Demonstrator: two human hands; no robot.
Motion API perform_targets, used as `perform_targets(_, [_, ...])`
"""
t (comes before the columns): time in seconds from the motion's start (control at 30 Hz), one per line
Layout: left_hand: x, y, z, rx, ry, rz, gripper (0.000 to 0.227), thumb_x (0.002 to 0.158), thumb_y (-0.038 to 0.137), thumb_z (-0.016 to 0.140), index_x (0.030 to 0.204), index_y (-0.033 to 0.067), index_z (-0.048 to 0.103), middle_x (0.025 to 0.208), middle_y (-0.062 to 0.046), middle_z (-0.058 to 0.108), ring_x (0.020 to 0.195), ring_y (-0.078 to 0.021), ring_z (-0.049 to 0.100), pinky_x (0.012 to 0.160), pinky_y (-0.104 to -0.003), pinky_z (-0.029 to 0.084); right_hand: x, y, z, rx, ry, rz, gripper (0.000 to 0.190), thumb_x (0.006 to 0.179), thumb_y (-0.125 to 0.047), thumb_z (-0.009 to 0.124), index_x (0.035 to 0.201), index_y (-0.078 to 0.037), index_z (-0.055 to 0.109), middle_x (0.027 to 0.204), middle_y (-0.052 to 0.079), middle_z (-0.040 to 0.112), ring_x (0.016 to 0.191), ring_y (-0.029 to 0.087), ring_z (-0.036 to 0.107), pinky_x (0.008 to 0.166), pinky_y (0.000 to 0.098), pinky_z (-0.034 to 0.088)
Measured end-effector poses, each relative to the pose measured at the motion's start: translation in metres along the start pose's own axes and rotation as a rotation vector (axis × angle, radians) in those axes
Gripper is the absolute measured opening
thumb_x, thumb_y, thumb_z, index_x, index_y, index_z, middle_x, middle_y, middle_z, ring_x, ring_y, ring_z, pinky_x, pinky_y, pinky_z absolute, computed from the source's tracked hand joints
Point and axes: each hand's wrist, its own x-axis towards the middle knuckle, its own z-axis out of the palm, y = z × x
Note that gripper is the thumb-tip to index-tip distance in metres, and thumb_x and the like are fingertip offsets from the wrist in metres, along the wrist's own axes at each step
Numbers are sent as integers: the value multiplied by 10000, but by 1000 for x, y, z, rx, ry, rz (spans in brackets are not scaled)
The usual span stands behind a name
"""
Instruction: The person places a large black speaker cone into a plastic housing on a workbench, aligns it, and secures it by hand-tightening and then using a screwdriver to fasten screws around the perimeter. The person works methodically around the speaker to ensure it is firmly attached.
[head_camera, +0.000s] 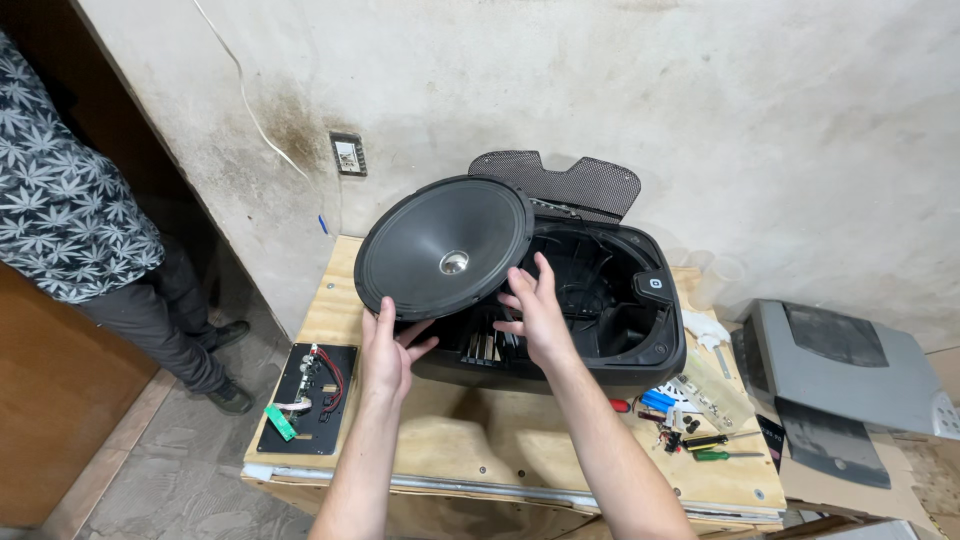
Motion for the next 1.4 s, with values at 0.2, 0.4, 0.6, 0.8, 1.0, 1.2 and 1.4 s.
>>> perform_targets(0.2, [31, -19, 0, -100, -9, -62, 616, 1079, 167, 714, 1587, 294, 390, 1538, -144, 499, 1163, -582, 746, 960, -825, 601, -1, -1, 12, -40, 49, -12, 966, 1101, -242, 712, 1823, -135, 79, 1554, 378, 568, 1148, 578, 766, 772, 689, 678])
perform_targets(0.4, [2, -16, 22, -131, -60, 41, 791, 1024, -9, 675, 1678, 311, 366, 1529, -113, 518, 1165, -367, 742, 1003, -642, 686, -5, 20, -15, 191, 73, -60, 853, 1063, 27, 633, 1803, -91, 225, 1352, 288, 711, 1065, 440, 817, 801, 630, 733])
perform_targets(0.6, [-23, -28, 31, -119, -72, 38, 828, 1000, -51, 653, 1710, 271, 375, 1512, -127, 527, 1125, -338, 731, 953, -594, 713, -20, 38, -56, 224, 93, -97, 774, 1042, 47, 662, 1745, -28, 345, 1296, 297, 745, 1010, 432, 829, 752, 615, 740])
perform_targets(0.8, [-67, -26, 53, -58, -73, 77, 693, 949, -46, 677, 1583, 177, 508, 1359, -105, 714, 1094, -250, 710, 742, -463, 674, -35, 29, -102, 107, 177, -101, 376, 1056, -77, 676, 1415, 2, 596, 1023, 181, 824, 831, 287, 817, 678, 472, 723])
perform_targets(1.0, [-80, -43, 85, 19, -99, 21, 685, 961, -35, 677, 1582, 203, 513, 1292, -96, 750, 1063, -239, 736, 708, -417, 665, -33, 3, -155, -239, 295, -140, 254, 1087, -160, 739, 907, -84, 576, 699, 31, 572, 644, 154, 675, 584, 349, 697])
perform_targets(1.2, [-86, -56, 124, 130, -87, -23, 889, 963, -48, 642, 1743, 290, 384, 1317, -77, 734, 1114, -211, 719, 738, -432, 665, -36, -40, -189, -1084, 301, 9, 481, 1031, -568, 714, 782, -175, 593, 690, -35, 652, 722, 181, 608, 743, 371, 455])
perform_targets(1.4, [-95, -51, 154, 291, -45, -45, 983, 952, -35, 622, 1796, 332, 274, 1461, -79, 687, 1275, -215, 687, 841, -469, 693, 1, -42, -230, -951, 251, -178, 263, 1029, -352, 772, 853, -158, 746, 746, -62, 720, 719, 94, 609, 741, 320, 494])
